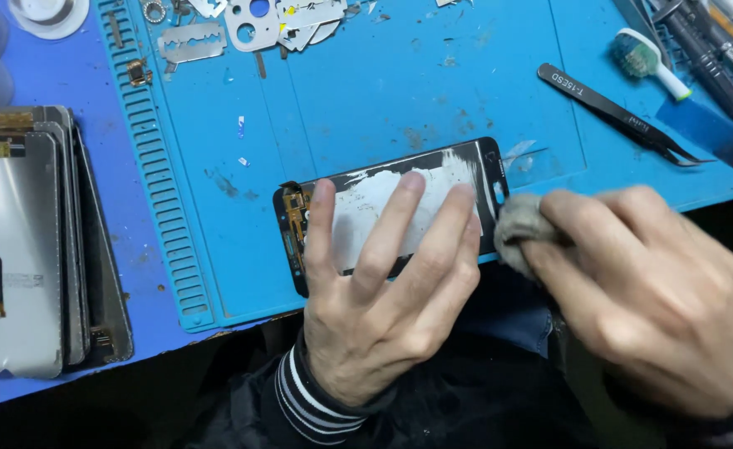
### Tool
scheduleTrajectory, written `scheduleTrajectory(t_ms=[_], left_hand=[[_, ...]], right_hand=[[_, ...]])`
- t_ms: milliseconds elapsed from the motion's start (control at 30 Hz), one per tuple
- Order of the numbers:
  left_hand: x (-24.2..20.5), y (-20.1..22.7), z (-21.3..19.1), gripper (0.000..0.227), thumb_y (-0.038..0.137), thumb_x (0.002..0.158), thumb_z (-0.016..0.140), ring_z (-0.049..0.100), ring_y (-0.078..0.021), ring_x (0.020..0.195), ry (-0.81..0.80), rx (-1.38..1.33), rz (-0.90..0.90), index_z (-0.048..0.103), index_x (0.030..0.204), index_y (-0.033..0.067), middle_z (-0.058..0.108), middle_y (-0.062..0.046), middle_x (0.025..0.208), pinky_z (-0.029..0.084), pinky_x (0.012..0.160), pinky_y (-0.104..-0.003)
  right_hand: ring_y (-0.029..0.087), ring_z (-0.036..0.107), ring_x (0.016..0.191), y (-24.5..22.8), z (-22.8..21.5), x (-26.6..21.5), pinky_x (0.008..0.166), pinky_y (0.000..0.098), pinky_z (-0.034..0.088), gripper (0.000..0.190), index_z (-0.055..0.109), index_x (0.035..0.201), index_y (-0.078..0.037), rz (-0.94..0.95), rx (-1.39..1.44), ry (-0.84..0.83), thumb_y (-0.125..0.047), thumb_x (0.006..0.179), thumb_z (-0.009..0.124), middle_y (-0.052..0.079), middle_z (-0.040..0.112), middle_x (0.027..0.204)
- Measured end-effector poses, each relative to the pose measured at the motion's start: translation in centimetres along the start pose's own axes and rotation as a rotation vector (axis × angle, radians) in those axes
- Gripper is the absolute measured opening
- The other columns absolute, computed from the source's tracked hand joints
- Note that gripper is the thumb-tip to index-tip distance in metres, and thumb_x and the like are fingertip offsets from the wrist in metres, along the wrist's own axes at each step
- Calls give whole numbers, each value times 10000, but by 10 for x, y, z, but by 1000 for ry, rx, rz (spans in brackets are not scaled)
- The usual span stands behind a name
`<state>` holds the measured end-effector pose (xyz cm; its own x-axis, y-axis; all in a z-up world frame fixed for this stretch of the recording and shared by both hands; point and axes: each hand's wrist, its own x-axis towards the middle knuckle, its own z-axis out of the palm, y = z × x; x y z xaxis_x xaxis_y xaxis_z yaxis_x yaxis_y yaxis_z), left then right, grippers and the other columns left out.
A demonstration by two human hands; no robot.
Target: The person cleans the back of a disassembled smartphone screen using a cloth and a metal scraper. They wipe the surface to remove residue and then use the scraper to lift and remove stubborn adhesive or debris from the edges and corners.
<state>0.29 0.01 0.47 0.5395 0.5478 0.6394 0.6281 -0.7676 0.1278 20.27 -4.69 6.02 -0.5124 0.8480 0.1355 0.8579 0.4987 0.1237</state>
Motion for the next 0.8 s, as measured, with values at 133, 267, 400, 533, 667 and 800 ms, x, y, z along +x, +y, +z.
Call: scheduleTrajectory(t_ms=[133, 267, 400, 533, 667, 800], left_hand=[[-2, -2, -1, 80, 140, 1103, 779, 651, -242, 1252, -54, -87, 4, 814, 1031, 148, 728, -29, 1318, 413, 1112, -626], [-4, -4, 0, 128, 139, 1101, 770, 698, -248, 1172, -41, -155, -36, 795, 976, 142, 764, -46, 1252, 391, 1088, -698], [-4, -3, 0, 165, 135, 1108, 788, 694, -248, 1171, -37, -166, -54, 777, 944, 148, 775, -40, 1236, 374, 1092, -708], [-7, -3, 0, 195, 155, 1111, 786, 692, -260, 1197, -31, -194, -85, 765, 916, 161, 775, -37, 1243, 401, 1113, -686], [-7, -5, -1, 185, 134, 1128, 714, 689, -268, 1212, -44, -217, -91, 782, 957, 142, 767, -50, 1258, 383, 1123, -700], [-7, -4, 0, 191, 122, 1117, 723, 693, -264, 1196, -18, -226, -107, 778, 935, 138, 773, -45, 1233, 393, 1130, -693]], right_hand=[[340, 551, 803, 8, -4, 7, 751, 400, 512, 246, 667, 977, 10, 2, 55, -38, -33, 1096, 455, 153, 652, 1135], [373, 580, 850, 10, -4, 1, 782, 410, 509, 305, 657, 1102, 51, -143, 71, -192, -152, 1042, 437, 222, 607, 1210], [335, 533, 786, 2, -10, 7, 772, 420, 481, 268, 653, 1106, -17, 65, 226, -231, -221, 1027, 499, 149, 615, 1224], [377, 581, 804, 9, -1, -4, 745, 454, 516, 312, 664, 1115, 18, -44, 195, -215, -184, 1008, 451, 224, 651, 1260], [369, 554, 802, 6, 1, -6, 769, 460, 486, 283, 670, 1117, 27, 25, 184, -184, -143, 1037, 459, 211, 653, 1247], [368, 575, 855, 17, 7, 0, 815, 458, 521, 260, 661, 1186, -89, 41, 41, -279, -129, 976, 513, 151, 640, 1308]])
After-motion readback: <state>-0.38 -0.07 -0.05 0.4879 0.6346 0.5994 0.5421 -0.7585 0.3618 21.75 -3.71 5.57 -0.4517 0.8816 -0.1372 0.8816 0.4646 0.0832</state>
